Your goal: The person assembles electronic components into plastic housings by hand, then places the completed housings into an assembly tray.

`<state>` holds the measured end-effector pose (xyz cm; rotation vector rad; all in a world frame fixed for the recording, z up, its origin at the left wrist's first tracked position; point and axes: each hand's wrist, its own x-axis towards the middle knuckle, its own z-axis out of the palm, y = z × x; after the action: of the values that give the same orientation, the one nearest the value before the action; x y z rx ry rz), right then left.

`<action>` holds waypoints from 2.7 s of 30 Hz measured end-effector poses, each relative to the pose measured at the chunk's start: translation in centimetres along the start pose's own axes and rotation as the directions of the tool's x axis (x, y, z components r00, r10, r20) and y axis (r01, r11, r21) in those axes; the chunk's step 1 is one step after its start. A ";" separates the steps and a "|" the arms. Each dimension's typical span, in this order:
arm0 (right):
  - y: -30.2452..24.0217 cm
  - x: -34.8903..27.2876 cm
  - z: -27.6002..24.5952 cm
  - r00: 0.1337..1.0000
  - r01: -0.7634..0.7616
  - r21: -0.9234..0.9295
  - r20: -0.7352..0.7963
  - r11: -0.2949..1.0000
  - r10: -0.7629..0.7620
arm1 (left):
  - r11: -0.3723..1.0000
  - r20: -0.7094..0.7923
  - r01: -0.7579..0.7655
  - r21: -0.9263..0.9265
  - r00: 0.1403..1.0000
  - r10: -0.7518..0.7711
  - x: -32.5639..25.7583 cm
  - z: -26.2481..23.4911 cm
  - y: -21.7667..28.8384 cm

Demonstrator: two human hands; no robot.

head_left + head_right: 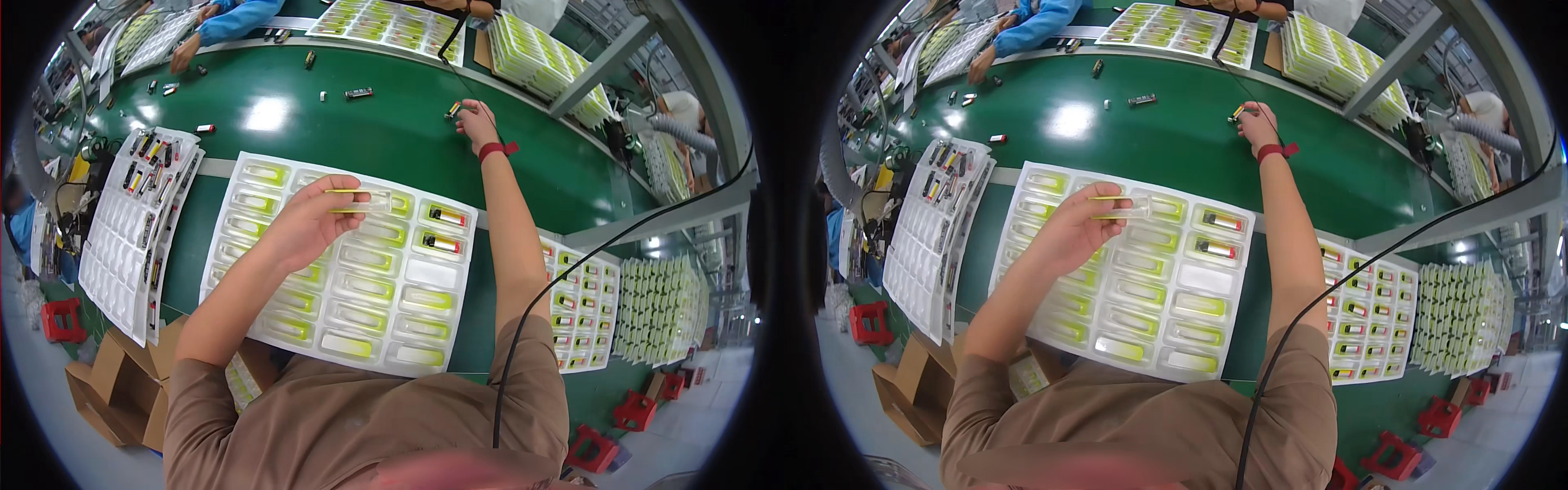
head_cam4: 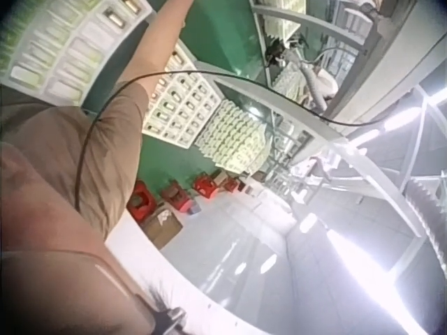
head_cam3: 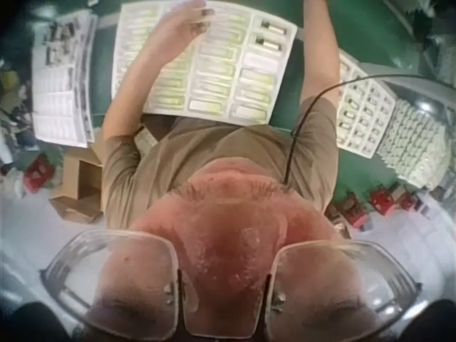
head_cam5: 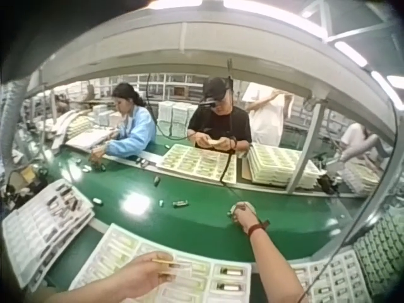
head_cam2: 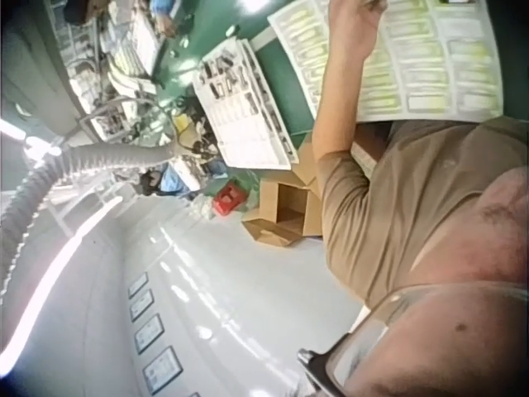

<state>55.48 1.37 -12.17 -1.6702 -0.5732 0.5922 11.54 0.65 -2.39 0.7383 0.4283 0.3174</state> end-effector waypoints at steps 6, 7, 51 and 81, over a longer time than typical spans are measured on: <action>2.5 2.7 -2.3 0.879 0.378 -0.900 0.276 0.216 -0.388 | 1.000 -0.015 -0.031 0.006 0.999 0.031 -2.6 -0.2 -0.6; 2.3 2.9 -2.6 0.817 0.494 -0.860 0.408 0.130 -0.406 | 0.999 -0.047 -0.033 0.019 0.998 0.034 -3.3 -0.6 -0.8; -9.4 -26.2 3.6 0.927 0.173 0.242 0.288 0.955 -0.240 | 0.978 -0.001 -0.184 0.099 0.983 0.185 2.7 2.3 -1.4; -9.3 -27.9 4.7 0.747 0.587 0.375 0.089 0.717 -0.658 | 0.808 0.184 -0.575 0.130 0.815 0.550 2.4 4.6 -2.5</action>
<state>31.03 -12.04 -1.75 -0.9993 -1.0889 0.3339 16.18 -2.70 -1.77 1.0577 0.0916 0.7936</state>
